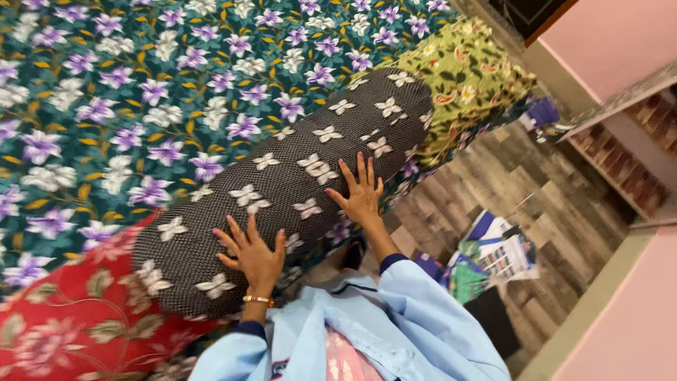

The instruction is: The person arranges pillows and a bolster on a bed and then pulls a folded brown sheet up over the mattress.

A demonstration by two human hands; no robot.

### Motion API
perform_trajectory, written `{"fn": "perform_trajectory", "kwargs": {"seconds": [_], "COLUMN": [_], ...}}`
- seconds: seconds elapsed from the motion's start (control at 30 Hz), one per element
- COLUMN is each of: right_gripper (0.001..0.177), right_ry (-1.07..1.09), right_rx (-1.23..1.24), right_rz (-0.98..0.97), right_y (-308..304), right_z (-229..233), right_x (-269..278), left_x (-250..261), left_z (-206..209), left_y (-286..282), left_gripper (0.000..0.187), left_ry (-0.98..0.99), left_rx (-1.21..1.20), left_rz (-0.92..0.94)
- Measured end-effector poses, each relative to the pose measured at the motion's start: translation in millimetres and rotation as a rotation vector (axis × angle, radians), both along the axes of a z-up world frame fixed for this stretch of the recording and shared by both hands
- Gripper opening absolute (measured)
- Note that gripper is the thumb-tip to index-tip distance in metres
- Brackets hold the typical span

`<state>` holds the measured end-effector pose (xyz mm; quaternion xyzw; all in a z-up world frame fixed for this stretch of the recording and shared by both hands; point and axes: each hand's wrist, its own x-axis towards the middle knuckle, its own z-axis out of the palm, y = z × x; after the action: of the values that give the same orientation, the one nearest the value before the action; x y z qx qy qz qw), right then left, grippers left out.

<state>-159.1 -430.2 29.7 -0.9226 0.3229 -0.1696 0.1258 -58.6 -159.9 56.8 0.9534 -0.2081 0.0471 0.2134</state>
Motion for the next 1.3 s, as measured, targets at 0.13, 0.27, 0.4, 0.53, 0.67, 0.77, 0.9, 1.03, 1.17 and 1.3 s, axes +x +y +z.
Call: {"fn": "perform_trajectory", "kwargs": {"seconds": [0.13, 0.27, 0.4, 0.53, 0.67, 0.77, 0.9, 1.03, 1.17, 1.3], "right_gripper": [0.083, 0.075, 0.095, 0.123, 0.127, 0.1, 0.056, 0.035, 0.03, 0.029], "right_ry": [0.048, 0.017, -0.127, -0.331, -0.52, -0.599, -0.639, -0.781, -0.793, -0.826], "right_rx": [0.046, -0.039, 0.154, 0.394, 0.747, 0.998, 0.956, 1.09, 1.017, 1.001], "right_rz": [-0.094, 0.0, -0.155, -0.094, -0.235, -0.371, -0.288, -0.205, -0.197, -0.16], "right_y": [-98, -167, -225, -269, -294, -307, -309, -304, -286, -284], "right_z": [-5, -19, -24, -48, -84, -92, -68, -38, -5, -17], "right_x": [-22, -38, -33, -42, -41, -48, -44, -34, -45, -63], "left_x": [-34, -36, -37, -39, -36, -37, -32, -24, -24, -30], "left_z": [1, 6, 9, 9, 6, -3, -8, -11, -12, -15], "left_y": [-91, -154, -187, -190, -192, -191, -190, -187, -177, -170], "left_gripper": [0.111, 0.115, 0.114, 0.113, 0.114, 0.107, 0.107, 0.105, 0.103, 0.104], "left_ry": [0.026, -0.021, -0.027, -0.042, -0.078, -0.125, -0.14, -0.149, -0.156, -0.112], "left_rx": [0.074, 0.138, 0.118, 0.071, 0.056, 0.04, 0.062, 0.023, 0.054, -0.008], "left_rz": [-0.103, -0.133, -0.061, -0.013, 0.005, 0.007, 0.018, 0.028, 0.018, 0.009]}}
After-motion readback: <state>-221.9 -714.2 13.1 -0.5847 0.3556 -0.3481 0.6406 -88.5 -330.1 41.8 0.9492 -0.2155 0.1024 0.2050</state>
